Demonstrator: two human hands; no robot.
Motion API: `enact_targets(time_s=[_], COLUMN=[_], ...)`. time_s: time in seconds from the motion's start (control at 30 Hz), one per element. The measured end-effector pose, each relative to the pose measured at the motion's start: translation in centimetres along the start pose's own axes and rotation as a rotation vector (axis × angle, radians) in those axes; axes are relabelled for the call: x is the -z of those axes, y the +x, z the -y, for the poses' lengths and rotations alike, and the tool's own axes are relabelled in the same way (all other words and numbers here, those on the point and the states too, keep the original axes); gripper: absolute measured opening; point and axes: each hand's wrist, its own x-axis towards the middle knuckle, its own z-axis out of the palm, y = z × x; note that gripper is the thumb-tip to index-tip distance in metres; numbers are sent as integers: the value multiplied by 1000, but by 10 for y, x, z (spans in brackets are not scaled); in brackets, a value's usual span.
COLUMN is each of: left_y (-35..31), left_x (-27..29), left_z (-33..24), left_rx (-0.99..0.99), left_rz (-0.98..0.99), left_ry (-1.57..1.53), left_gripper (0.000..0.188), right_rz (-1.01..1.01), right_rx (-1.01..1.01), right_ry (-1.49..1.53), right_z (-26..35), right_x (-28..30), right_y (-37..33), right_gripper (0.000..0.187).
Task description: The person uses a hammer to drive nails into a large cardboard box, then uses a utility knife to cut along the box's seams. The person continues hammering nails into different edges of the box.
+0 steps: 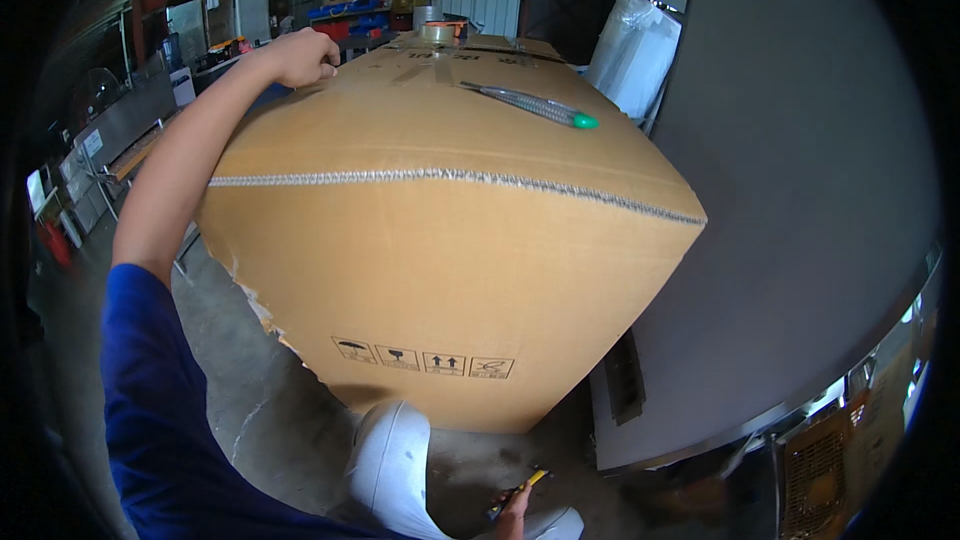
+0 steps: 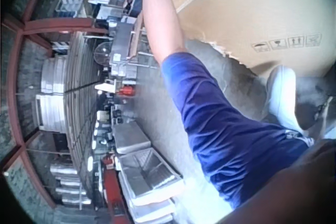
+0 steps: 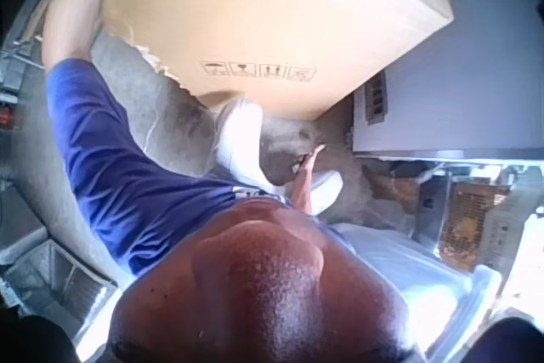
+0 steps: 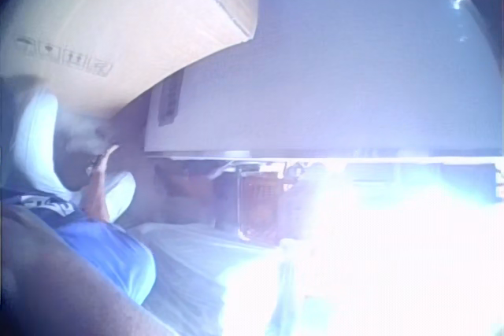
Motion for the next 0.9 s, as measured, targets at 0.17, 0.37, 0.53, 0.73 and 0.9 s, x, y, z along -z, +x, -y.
enact_targets(time_s=[0.17,0.37,0.53,0.73,0.9], left_y=[83,136,149,131,14], left_x=[-17,-85,-136,-126,-37], left_z=[51,60,70,62,13], left_rx=[-71,130,13,42,10], left_rz=[147,134,-50,-83,-83], left_ry=[-37,-194,-508,-409,-828], left_gripper=[31,32,19,18,9], right_rz=[-66,-137,-111,-115,-143], right_rx=[-148,-195,-236,-293,-278], right_ry=[84,56,-21,-54,-8], right_z=[-31,-24,2,66,112], right_x=[-18,-71,-85,-104,-109], right_y=[-18,-86,-154,-246,-337], right_gripper=[65,66,68,69,62])
